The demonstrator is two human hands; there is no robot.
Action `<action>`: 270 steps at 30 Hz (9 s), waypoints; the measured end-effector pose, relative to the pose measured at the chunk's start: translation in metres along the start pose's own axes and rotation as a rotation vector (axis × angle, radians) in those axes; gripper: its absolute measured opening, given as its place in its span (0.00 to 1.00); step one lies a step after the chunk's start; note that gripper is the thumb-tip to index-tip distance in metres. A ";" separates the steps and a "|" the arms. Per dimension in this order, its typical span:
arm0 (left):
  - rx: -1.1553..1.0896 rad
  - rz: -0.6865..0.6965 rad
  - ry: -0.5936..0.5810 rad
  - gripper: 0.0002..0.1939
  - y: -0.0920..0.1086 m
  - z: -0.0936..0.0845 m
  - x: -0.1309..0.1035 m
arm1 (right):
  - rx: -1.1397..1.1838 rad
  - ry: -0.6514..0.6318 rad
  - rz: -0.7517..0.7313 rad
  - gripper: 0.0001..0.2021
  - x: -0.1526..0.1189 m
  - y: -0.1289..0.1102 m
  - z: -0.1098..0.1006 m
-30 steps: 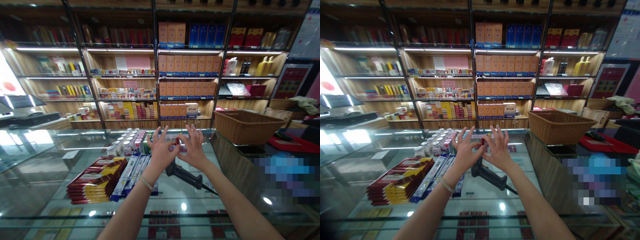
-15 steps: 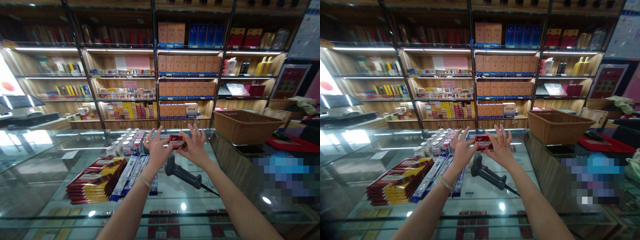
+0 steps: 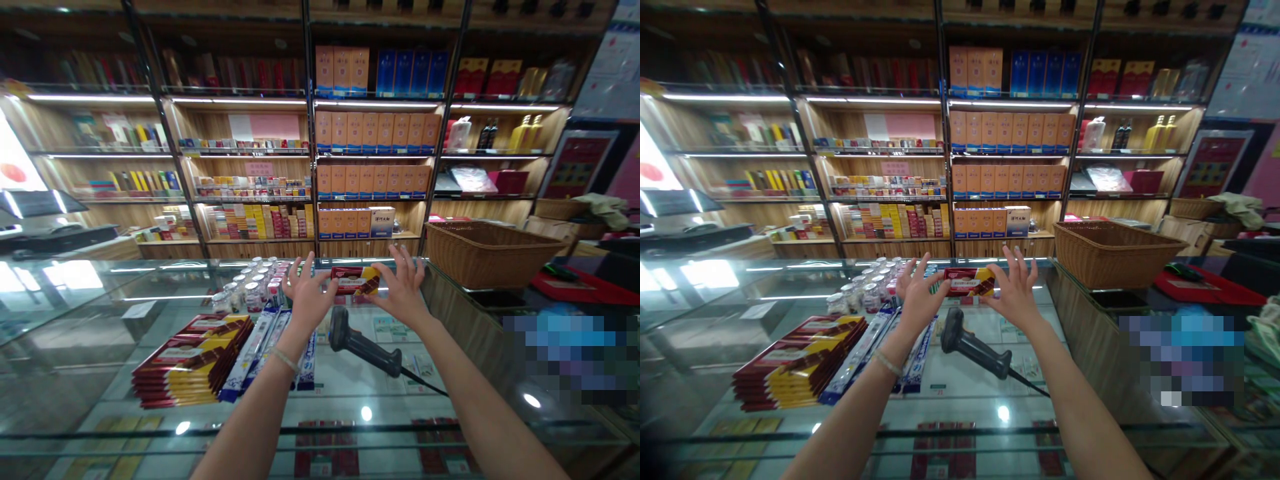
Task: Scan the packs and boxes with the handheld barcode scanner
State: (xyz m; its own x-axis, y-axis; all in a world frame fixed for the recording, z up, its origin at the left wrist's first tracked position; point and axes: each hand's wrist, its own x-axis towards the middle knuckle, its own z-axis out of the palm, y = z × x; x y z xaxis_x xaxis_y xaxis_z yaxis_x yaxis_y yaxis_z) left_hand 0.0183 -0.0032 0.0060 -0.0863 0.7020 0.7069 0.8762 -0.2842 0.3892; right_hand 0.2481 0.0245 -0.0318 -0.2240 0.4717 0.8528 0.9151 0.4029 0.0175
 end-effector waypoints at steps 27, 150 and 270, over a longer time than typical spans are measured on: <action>0.268 0.320 0.023 0.35 -0.014 -0.007 0.009 | -0.038 -0.027 0.150 0.32 0.012 -0.001 -0.005; 0.175 0.420 -0.514 0.39 0.111 0.252 0.023 | -0.378 -0.564 0.239 0.38 -0.061 0.201 0.038; 0.542 0.060 -0.787 0.52 -0.214 -0.252 -0.052 | 0.341 -0.712 -0.065 0.44 0.000 -0.290 -0.024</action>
State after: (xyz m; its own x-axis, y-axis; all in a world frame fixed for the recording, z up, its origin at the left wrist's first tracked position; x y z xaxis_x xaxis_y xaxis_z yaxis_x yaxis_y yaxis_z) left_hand -0.2840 -0.1430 0.0351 0.1358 0.9899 0.0401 0.9862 -0.1313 -0.1006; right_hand -0.0096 -0.1113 -0.0248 -0.5395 0.7810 0.3147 0.7654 0.6106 -0.2033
